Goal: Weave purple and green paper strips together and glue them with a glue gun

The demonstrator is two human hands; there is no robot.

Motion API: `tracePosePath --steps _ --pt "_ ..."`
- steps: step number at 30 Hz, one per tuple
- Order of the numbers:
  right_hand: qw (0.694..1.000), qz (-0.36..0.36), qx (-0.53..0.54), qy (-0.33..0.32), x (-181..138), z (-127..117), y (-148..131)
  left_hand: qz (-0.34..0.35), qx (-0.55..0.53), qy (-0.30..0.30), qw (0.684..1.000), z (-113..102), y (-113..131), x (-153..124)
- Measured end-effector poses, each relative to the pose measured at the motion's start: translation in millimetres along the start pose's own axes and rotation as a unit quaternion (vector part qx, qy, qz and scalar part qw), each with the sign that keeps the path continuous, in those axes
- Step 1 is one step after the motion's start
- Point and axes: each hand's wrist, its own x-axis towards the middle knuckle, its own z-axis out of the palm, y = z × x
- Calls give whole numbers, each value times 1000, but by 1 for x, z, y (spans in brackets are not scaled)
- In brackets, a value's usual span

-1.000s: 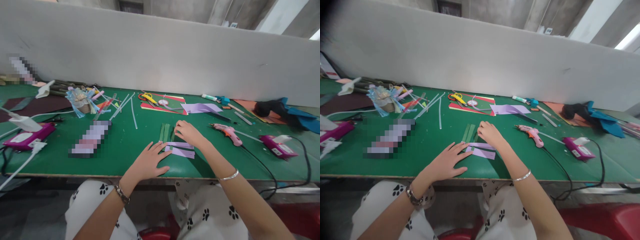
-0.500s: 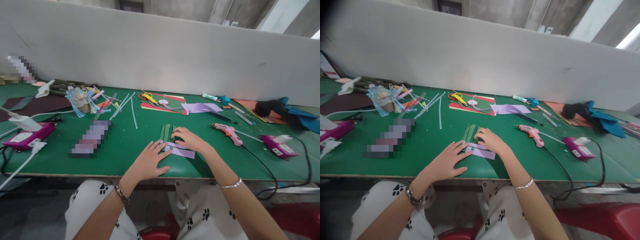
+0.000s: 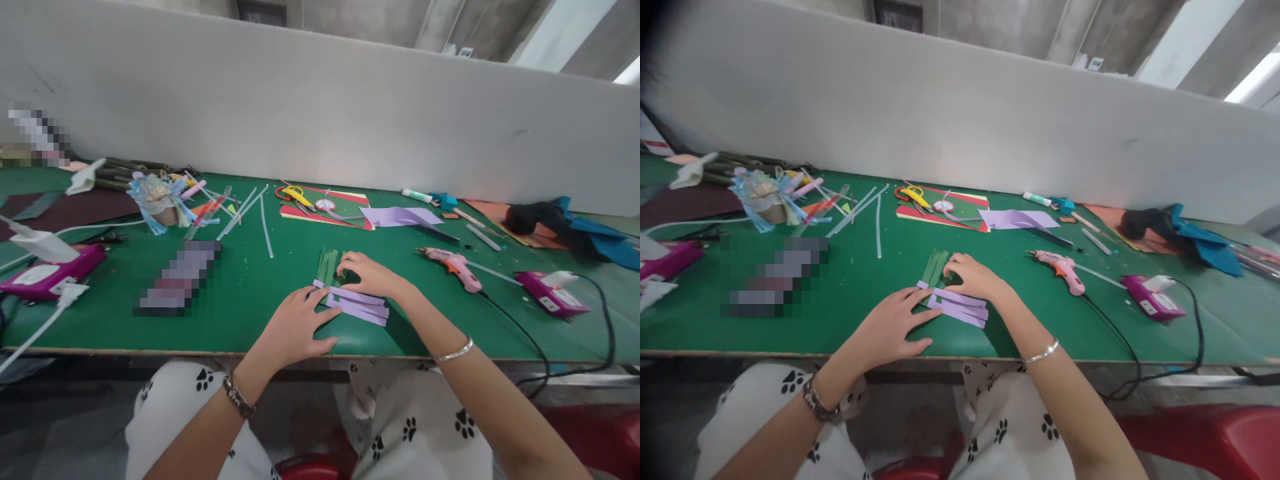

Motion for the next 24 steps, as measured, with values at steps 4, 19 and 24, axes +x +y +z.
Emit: tracePosePath --steps 4,19,24 --pt "1000 2 -2 -15 3 -3 -1 -15 2 11 1000 -2 -5 1" --pt "990 57 71 108 -29 -4 -14 -409 99 179 889 -47 -107 -54" --pt "991 78 55 96 -36 -4 -28 -284 81 227 928 -30 -70 -30"
